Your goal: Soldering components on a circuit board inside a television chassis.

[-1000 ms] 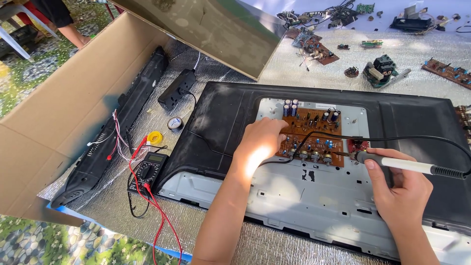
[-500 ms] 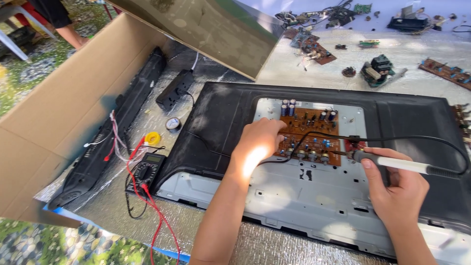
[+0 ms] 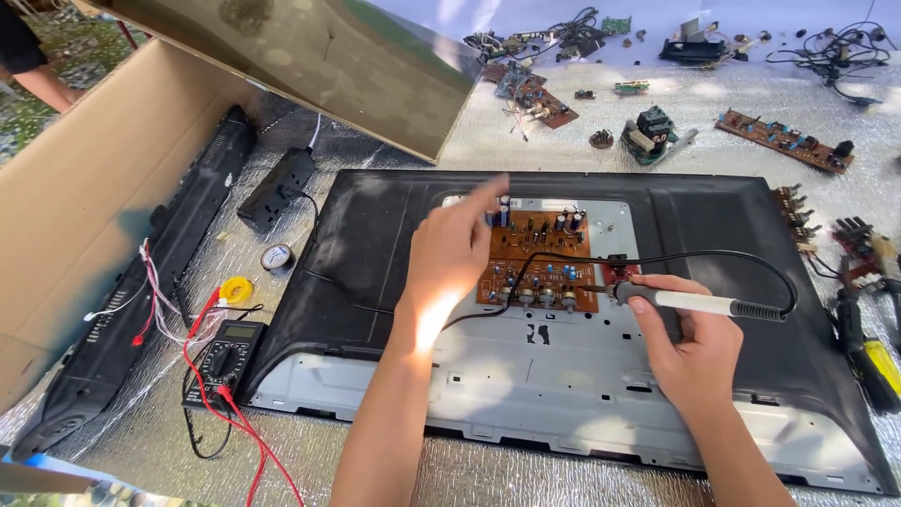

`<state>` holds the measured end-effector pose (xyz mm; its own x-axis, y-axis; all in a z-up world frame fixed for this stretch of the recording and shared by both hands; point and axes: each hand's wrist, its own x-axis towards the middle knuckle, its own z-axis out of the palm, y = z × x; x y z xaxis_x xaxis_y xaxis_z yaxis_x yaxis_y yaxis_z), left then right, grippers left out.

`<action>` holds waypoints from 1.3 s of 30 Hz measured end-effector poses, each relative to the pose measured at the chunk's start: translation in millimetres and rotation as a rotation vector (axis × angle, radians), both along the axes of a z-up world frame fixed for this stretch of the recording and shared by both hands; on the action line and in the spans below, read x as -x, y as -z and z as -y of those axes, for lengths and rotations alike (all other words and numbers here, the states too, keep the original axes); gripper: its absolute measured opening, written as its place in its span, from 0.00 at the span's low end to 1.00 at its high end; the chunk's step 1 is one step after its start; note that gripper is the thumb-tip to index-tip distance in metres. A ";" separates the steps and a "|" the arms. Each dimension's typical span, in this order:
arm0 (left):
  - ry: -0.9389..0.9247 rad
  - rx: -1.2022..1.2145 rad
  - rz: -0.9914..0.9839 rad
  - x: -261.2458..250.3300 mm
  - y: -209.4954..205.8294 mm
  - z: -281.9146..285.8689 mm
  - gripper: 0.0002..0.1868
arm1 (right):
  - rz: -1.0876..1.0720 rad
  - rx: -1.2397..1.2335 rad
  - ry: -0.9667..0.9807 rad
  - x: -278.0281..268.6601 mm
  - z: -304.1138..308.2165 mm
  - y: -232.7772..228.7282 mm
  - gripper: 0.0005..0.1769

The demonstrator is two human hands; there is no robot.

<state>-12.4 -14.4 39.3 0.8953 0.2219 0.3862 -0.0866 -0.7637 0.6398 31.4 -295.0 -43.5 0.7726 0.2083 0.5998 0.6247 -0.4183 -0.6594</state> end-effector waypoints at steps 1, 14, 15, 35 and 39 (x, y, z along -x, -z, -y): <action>-0.006 -0.003 0.001 3.5 0.2 2.4 0.31 | 0.001 -0.003 -0.006 -0.3 0.6 1.3 0.09; 0.115 0.423 0.614 20.0 -14.5 18.4 0.20 | 0.050 0.035 0.035 -3.2 7.3 11.1 0.10; 0.239 0.631 0.601 24.0 -17.3 21.3 0.20 | 0.041 0.061 0.072 -3.3 7.8 13.6 0.11; 1.080 0.800 0.480 82.9 -32.3 49.3 0.32 | -0.080 0.098 -0.079 1.9 1.1 9.6 0.23; 1.074 0.753 0.514 82.0 -28.5 47.6 0.36 | -0.157 0.101 -0.060 3.4 -1.0 5.9 0.24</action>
